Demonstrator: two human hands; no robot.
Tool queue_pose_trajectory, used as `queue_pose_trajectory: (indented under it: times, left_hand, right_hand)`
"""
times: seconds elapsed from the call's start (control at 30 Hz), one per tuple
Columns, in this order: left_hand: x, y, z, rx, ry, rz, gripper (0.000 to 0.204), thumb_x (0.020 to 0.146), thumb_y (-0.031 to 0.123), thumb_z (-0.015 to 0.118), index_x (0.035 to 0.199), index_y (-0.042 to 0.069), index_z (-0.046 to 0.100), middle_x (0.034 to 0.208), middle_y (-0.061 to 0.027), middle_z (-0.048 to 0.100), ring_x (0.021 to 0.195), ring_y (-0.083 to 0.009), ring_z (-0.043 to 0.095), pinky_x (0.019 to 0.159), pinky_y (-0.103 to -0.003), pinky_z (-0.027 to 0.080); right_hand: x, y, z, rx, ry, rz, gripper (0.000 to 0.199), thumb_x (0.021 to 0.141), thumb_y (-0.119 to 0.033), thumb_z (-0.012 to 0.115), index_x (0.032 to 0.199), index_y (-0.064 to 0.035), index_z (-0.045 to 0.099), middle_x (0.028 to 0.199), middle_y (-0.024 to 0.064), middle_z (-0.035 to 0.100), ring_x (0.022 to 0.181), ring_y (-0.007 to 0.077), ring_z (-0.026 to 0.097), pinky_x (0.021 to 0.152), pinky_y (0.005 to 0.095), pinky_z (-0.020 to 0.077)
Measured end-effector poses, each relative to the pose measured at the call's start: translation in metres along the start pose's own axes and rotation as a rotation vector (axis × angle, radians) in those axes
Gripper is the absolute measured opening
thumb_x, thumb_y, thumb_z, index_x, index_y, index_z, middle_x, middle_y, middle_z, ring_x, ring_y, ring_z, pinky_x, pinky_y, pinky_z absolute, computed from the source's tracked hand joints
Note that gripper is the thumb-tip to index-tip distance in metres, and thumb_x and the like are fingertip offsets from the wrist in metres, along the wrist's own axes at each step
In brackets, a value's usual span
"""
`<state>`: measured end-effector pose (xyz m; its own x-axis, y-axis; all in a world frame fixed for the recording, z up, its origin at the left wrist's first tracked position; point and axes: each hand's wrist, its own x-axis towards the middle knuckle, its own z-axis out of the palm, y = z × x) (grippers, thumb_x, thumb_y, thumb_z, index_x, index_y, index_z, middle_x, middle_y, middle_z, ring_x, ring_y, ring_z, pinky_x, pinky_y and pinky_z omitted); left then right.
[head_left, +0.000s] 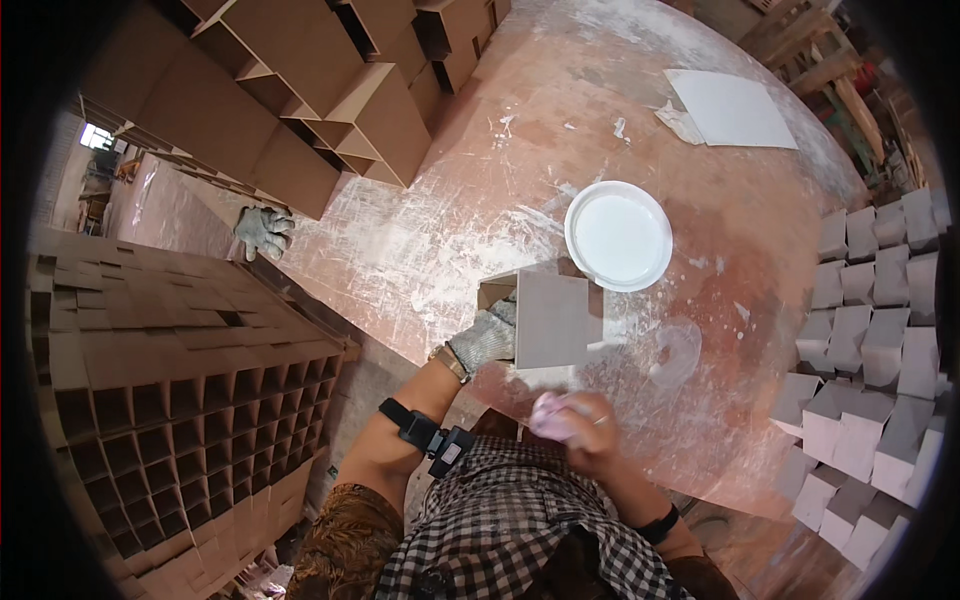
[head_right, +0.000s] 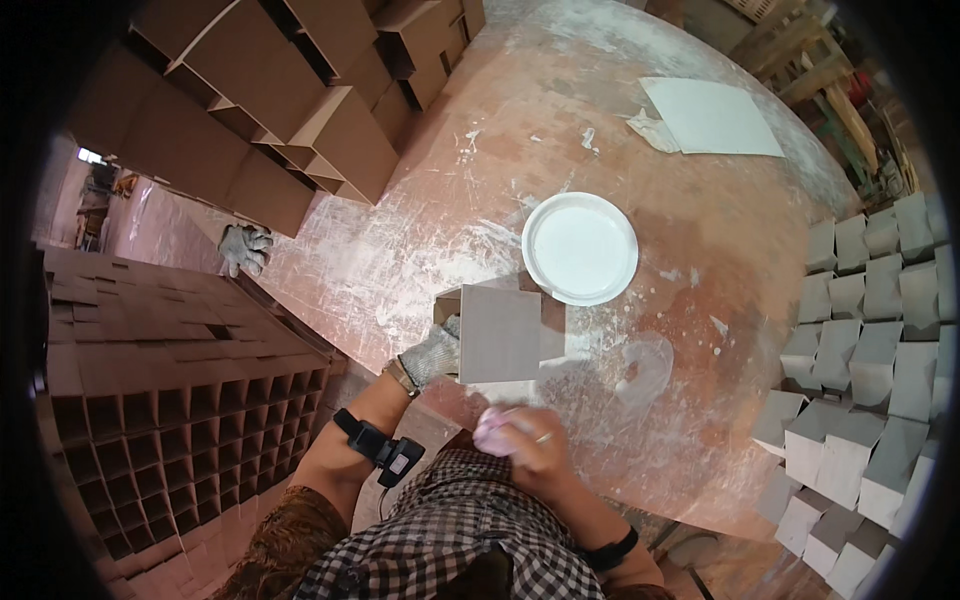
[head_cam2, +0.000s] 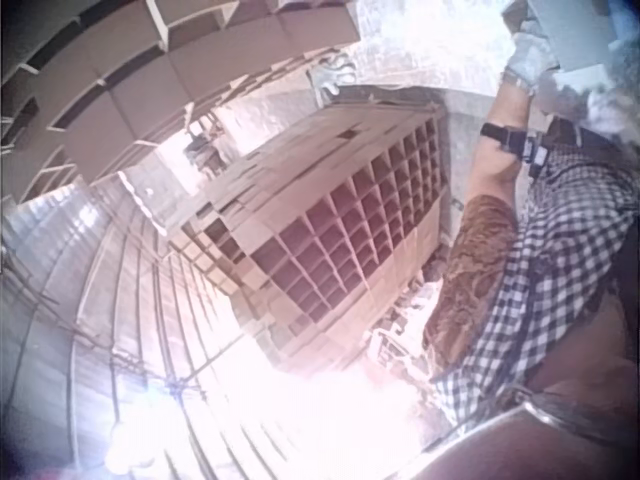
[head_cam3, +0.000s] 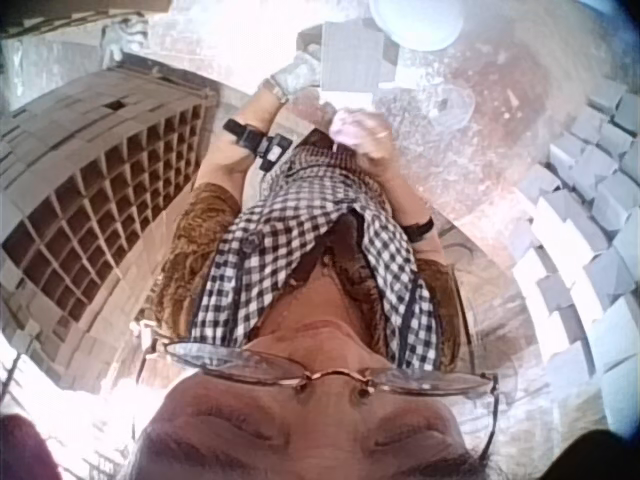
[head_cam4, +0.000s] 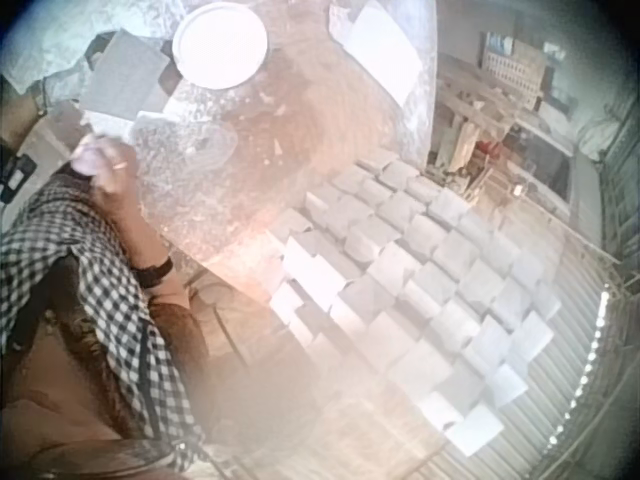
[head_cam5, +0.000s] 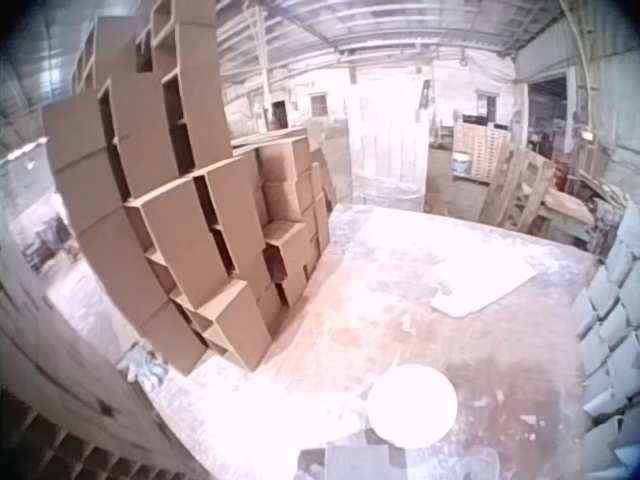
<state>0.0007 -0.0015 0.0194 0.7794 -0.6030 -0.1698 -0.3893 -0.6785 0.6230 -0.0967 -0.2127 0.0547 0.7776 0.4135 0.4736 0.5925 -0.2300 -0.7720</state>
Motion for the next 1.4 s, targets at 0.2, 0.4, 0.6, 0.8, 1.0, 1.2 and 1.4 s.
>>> queue_pose_trajectory:
  times: [0.2, 0.4, 0.6, 0.8, 1.0, 1.2, 1.4]
  left_hand:
    - [-0.025, -0.013, 0.005, -0.05, 0.045, 0.024, 0.055, 0.085, 0.035, 0.054, 0.129, 0.003, 0.045, 0.133, -0.0175, 0.044, 0.123, -0.0305, 0.04, 0.102, -0.038, 0.032]
    - [-0.066, -0.015, 0.005, -0.076, 0.117, 0.012, 0.056, 0.085, 0.035, 0.054, 0.13, 0.004, 0.044, 0.134, -0.0175, 0.043, 0.124, -0.0311, 0.039, 0.103, -0.039, 0.031]
    - [-0.092, -0.014, 0.001, -0.092, 0.163, 0.012, 0.058, 0.085, 0.036, 0.055, 0.131, 0.004, 0.043, 0.135, -0.0174, 0.042, 0.125, -0.0317, 0.038, 0.104, -0.039, 0.03]
    - [-0.076, -0.008, 0.013, -0.122, 0.169, 0.105, 0.059, 0.084, 0.036, 0.056, 0.132, 0.004, 0.042, 0.136, -0.0174, 0.04, 0.126, -0.0323, 0.037, 0.106, -0.039, 0.03]
    - [-0.057, -0.008, 0.033, -0.136, 0.187, 0.205, 0.06, 0.084, 0.036, 0.057, 0.133, 0.005, 0.041, 0.137, -0.0173, 0.039, 0.127, -0.0329, 0.036, 0.107, -0.039, 0.029]
    - [-0.048, -0.006, 0.034, -0.055, 0.167, 0.151, 0.049, 0.084, 0.03, 0.058, 0.126, 0.006, 0.049, 0.127, -0.016, 0.05, 0.118, -0.0318, 0.046, 0.1, -0.039, 0.036]
    - [-0.055, -0.013, 0.039, -0.145, 0.168, 0.131, 0.052, 0.084, 0.031, 0.058, 0.128, 0.005, 0.047, 0.128, -0.0164, 0.049, 0.119, -0.0315, 0.045, 0.102, -0.038, 0.035]
  right_hand:
    - [-0.009, 0.017, -0.042, 0.108, 0.272, 0.354, 0.024, 0.082, -0.005, 0.055, 0.105, 0.0008, 0.057, 0.105, 0.0129, 0.059, 0.096, 0.0262, 0.058, 0.087, 0.0358, 0.0463]
    - [-0.014, 0.035, -0.037, 1.267, 0.663, 0.802, 0.024, 0.086, -0.01, 0.056, 0.107, 0.0025, 0.055, 0.114, 0.0117, 0.058, 0.108, 0.0233, 0.055, 0.097, 0.0344, 0.0416]
    - [0.011, 0.031, -0.026, 0.882, 0.532, 0.709, 0.025, 0.086, -0.013, 0.055, 0.106, 0.0008, 0.056, 0.112, 0.0117, 0.058, 0.104, 0.0239, 0.056, 0.091, 0.0356, 0.0449]
    - [0.048, -0.014, -0.01, -0.051, 0.062, 0.099, 0.026, 0.08, -0.008, 0.053, 0.105, -0.0008, 0.059, 0.106, 0.0161, 0.058, 0.1, 0.0285, 0.056, 0.084, 0.0372, 0.0455]
    - [0.057, 0.016, 0.029, -0.285, 0.161, 0.173, 0.033, 0.073, -0.001, 0.053, 0.105, -0.0028, 0.062, 0.103, 0.0203, 0.057, 0.092, 0.0359, 0.057, 0.08, 0.0409, 0.0469]
    - [0.103, 0.099, 0.026, -0.118, 0.191, 0.603, 0.036, 0.069, 0.003, 0.053, 0.104, -0.002, 0.061, 0.098, 0.0189, 0.06, 0.095, 0.037, 0.055, 0.087, 0.0409, 0.0437]
    - [0.063, 0.071, 0.002, -0.187, 0.493, 0.354, 0.029, 0.074, 0.004, 0.05, 0.101, 0.0003, 0.061, 0.096, 0.0173, 0.061, 0.096, 0.0345, 0.056, 0.086, 0.0405, 0.0443]
